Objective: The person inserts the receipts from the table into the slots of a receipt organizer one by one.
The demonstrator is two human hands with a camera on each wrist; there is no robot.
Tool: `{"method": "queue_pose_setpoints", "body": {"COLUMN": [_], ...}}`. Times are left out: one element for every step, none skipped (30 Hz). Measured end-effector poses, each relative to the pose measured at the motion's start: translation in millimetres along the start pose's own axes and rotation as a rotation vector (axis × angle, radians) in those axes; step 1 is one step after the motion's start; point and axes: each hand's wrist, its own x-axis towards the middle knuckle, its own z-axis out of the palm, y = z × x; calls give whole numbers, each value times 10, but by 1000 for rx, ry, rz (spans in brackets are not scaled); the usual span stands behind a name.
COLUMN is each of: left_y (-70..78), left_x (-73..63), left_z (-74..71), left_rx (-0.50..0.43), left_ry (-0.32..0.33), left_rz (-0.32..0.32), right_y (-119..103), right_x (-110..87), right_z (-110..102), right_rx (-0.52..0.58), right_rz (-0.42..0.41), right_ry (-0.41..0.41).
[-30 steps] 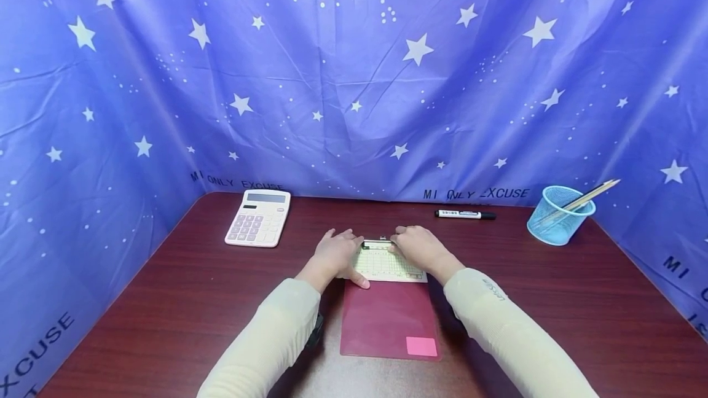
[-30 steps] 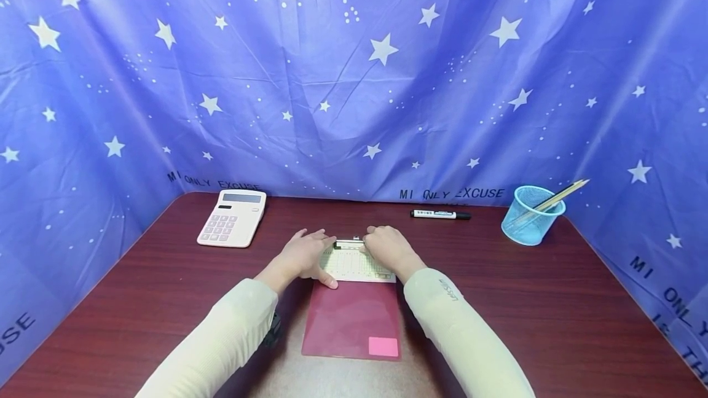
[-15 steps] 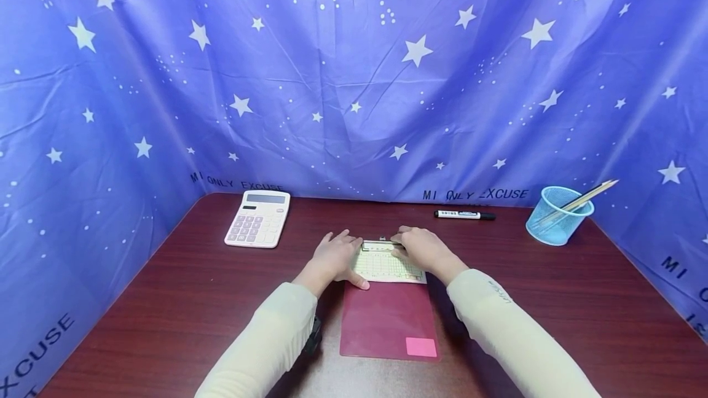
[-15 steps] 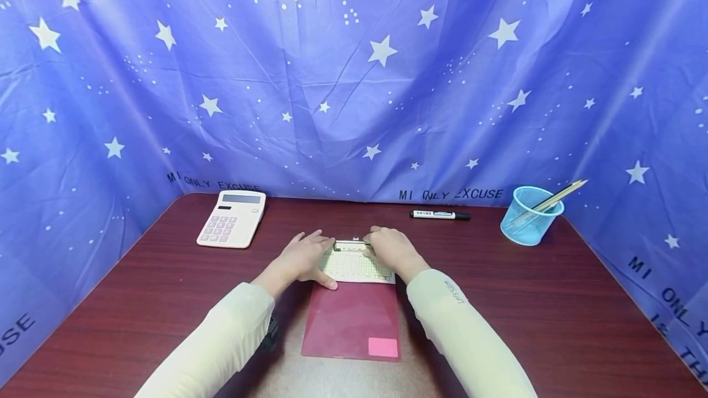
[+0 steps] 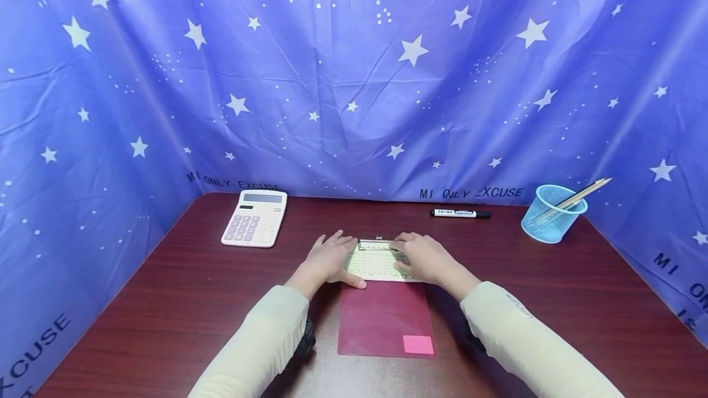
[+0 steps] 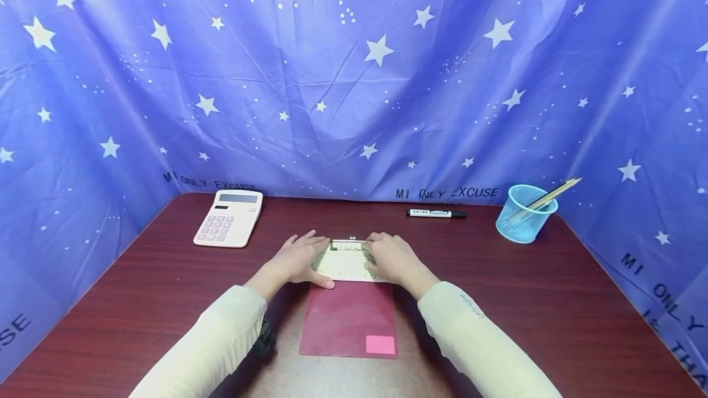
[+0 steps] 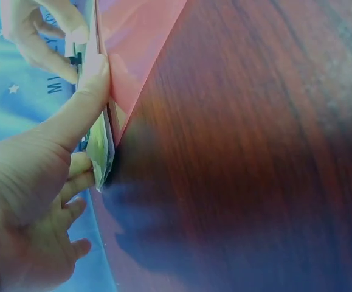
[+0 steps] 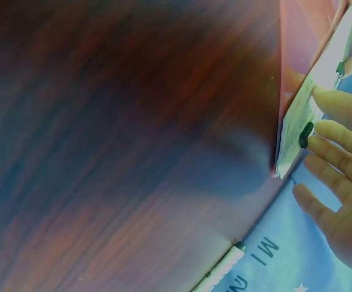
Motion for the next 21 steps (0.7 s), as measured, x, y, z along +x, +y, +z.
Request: {"method": "queue_pose_setpoints", "body": {"left_y": [2, 3, 6, 8, 10, 12, 15, 19, 25, 30, 34, 36, 37, 37, 37, 33, 28, 23, 16, 6, -8], "left_x": [4, 11, 20, 32, 46, 60, 75, 91, 100, 109, 118, 127, 135, 141, 144, 151, 150, 147, 138, 128, 118], "left_z": [-2, -1, -1, 2, 5, 7, 9, 10, 6, 4, -1, -3, -6, -8, -12, -12, -15, -23, -35, -47, -60], "left_rx": [4, 9, 12, 14, 15, 15, 13, 11, 8, 7, 4, 2, -3, -10, -18, -25, -37, -48, -66, -79, -83], "left_ry": [-2, -4, -5, -5, -3, 0, 3, 4, 7, 8, 9, 9, 8, 5, 2, -3, -5, -10, -11, -6, 5], "left_rz": [-3, -6, -9, -10, -9, -7, -7, -8, -7, -8, -8, -9, -10, -10, -8, -7, -5, -4, -3, 0, 4], "right_y": [3, 7, 16, 22, 29, 40, 48, 57, 67, 76, 86, 95, 100, 106, 112, 117, 121, 126, 133, 145, 158], "right_x": [-6, -12, -17, -20, -23, -25, -27, -28, -28, -26, -25, -23, -21, -18, -17, -17, -18, -22, -28, -37, -48], "right_z": [7, 11, 15, 17, 15, 16, 11, 5, 3, 3, 4, 8, 10, 16, 21, 22, 22, 18, 11, 6, -3], "right_rx": [9, 14, 18, 25, 32, 39, 44, 48, 53, 60, 63, 65, 66, 65, 64, 62, 62, 62, 66, 69, 73], "right_rz": [0, 1, 1, 8, 16, 24, 33, 40, 47, 53, 58, 63, 66, 66, 66, 64, 63, 61, 60, 59, 58], "right_ry": [-1, -1, -1, -4, -8, -14, -18, -21, -25, -27, -29, -30, -28, -26, -25, -24, -24, -22, -20, -16, -10]}}
